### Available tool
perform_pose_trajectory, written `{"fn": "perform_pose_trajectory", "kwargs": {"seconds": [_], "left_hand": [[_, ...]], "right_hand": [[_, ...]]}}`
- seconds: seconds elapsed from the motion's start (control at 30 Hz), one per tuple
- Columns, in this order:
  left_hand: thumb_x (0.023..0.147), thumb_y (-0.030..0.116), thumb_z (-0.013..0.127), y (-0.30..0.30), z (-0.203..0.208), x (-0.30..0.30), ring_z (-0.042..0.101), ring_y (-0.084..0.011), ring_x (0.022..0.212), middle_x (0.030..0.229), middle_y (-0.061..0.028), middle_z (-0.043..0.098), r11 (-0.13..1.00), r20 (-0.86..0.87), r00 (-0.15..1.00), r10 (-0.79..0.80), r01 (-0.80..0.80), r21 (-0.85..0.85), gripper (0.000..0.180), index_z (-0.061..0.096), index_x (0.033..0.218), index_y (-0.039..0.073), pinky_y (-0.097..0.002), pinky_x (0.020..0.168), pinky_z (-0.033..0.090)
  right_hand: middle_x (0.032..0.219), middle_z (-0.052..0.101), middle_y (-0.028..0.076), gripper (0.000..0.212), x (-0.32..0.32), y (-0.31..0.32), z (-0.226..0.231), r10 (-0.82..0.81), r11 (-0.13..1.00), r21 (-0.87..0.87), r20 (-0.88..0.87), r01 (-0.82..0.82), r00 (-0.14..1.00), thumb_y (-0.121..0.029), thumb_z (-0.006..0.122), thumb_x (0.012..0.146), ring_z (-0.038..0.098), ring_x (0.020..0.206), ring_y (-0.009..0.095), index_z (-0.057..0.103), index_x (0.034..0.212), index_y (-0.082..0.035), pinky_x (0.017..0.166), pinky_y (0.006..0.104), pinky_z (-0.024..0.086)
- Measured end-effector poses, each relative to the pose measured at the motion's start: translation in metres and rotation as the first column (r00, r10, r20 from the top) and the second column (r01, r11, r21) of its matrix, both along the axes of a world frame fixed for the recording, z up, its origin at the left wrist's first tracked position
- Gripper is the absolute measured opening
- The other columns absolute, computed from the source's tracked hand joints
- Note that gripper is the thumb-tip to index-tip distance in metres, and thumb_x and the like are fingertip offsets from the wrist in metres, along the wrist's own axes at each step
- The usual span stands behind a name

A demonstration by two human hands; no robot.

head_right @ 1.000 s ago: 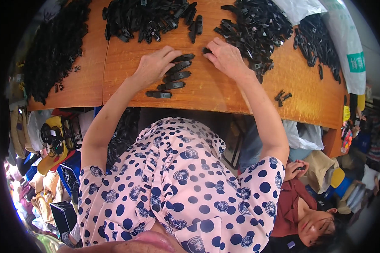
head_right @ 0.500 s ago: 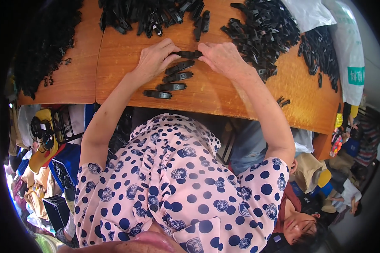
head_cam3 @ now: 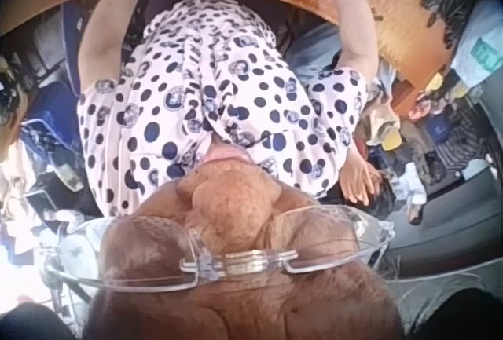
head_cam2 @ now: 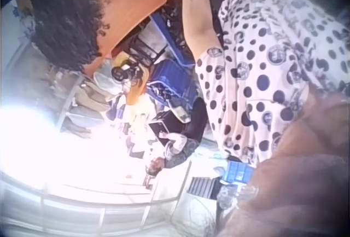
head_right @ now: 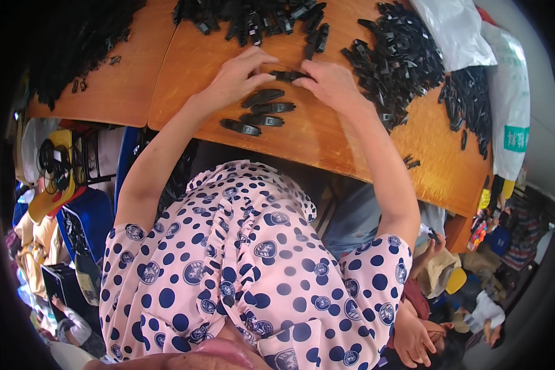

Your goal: The person sorts and organizes small black plastic components by hand, moving them from a wooden table into a blue bin.

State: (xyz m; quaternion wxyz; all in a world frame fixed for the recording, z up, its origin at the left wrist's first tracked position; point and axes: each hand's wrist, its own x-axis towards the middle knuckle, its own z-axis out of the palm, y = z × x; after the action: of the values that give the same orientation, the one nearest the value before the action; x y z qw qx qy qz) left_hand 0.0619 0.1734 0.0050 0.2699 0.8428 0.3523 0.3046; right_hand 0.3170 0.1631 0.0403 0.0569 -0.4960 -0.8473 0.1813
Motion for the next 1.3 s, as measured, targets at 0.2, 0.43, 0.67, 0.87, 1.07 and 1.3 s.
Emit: {"fn": "perform_pose_trajectory", "kwargs": {"seconds": [0.2, 0.43, 0.67, 0.87, 1.07, 1.3], "left_hand": [[0.103, 0.031, 0.056, -0.128, 0.034, -0.088, 0.064, -0.0116, 0.08, 0.098, -0.0089, 0.067, 0.256, 0.188, 0.96, 0.208, 0.132, -0.958, 0.029, 0.06, 0.1, 0.002, -0.022, 0.068, 0.05], [0.1, 0.025, 0.063, -0.171, -0.01, -0.061, 0.062, -0.0325, 0.113, 0.123, -0.0232, 0.06, -0.129, 0.314, 0.444, 0.839, 0.724, -0.678, 0.035, 0.055, 0.123, 0.001, -0.0348, 0.093, 0.054], [0.096, 0.027, 0.068, -0.172, -0.022, -0.052, 0.053, -0.0321, 0.126, 0.133, -0.0166, 0.055, 0.06, 0.241, 0.078, 0.967, 0.853, -0.518, 0.044, 0.054, 0.132, 0.006, -0.0448, 0.11, 0.043], [0.091, 0.021, 0.074, -0.215, -0.055, -0.133, 0.055, -0.0223, 0.125, 0.13, -0.0048, 0.059, 0.382, 0.364, -0.179, 0.914, 0.681, -0.624, 0.039, 0.059, 0.127, 0.015, -0.0533, 0.11, 0.042], [0.096, 0.031, 0.067, -0.289, -0.125, -0.225, 0.056, -0.0275, 0.124, 0.131, -0.0056, 0.061, 0.384, 0.321, -0.235, 0.917, 0.315, -0.868, 0.037, 0.058, 0.13, 0.018, -0.054, 0.106, 0.044], [0.095, 0.017, 0.068, -0.265, -0.138, -0.263, 0.057, -0.0241, 0.117, 0.133, -0.0125, 0.056, 0.11, 0.09, 0.079, 0.993, -0.896, -0.431, 0.046, 0.052, 0.138, 0.007, -0.0354, 0.093, 0.047]], "right_hand": [[0.124, 0.06, 0.015, 0.05, -0.004, -0.04, -0.026, -0.029, 0.952, 0.274, -0.357, 0.134, 0.934, -0.043, 0.063, 0.093, 0.057, 0.11, 0.034, 0.062, 0.128, -0.007, 0.095, 0.0417, 0.045], [0.122, 0.061, 0.015, 0.034, -0.089, -0.069, -0.041, -0.113, 0.936, 0.263, -0.407, 0.235, 0.906, -0.028, 0.059, 0.098, 0.055, 0.114, 0.035, 0.063, 0.122, -0.004, 0.1, 0.0453, 0.041], [0.121, 0.062, 0.014, 0.027, -0.166, -0.08, -0.042, 0.033, 0.963, 0.259, -0.374, 0.07, 0.927, -0.018, 0.061, 0.096, 0.056, 0.113, 0.035, 0.064, 0.118, -0.004, 0.098, 0.0455, 0.041], [0.119, 0.063, 0.011, 0.03, -0.286, -0.091, -0.038, 0.381, 0.924, 0.229, -0.451, -0.308, 0.807, -0.017, 0.064, 0.091, 0.057, 0.114, 0.03, 0.064, 0.118, -0.005, 0.097, 0.0449, 0.042], [0.12, 0.058, 0.015, 0.038, -0.321, -0.095, -0.048, 0.566, 0.816, 0.273, -0.554, -0.51, 0.61, -0.023, 0.072, 0.084, 0.056, 0.115, 0.033, 0.063, 0.116, -0.005, 0.098, 0.0444, 0.045], [0.12, 0.058, 0.013, 0.04, -0.188, -0.084, -0.013, 0.266, 0.938, 0.337, -0.545, -0.082, 0.795, -0.012, 0.076, 0.079, 0.057, 0.112, 0.032, 0.063, 0.116, -0.007, 0.095, 0.0433, 0.047]]}}
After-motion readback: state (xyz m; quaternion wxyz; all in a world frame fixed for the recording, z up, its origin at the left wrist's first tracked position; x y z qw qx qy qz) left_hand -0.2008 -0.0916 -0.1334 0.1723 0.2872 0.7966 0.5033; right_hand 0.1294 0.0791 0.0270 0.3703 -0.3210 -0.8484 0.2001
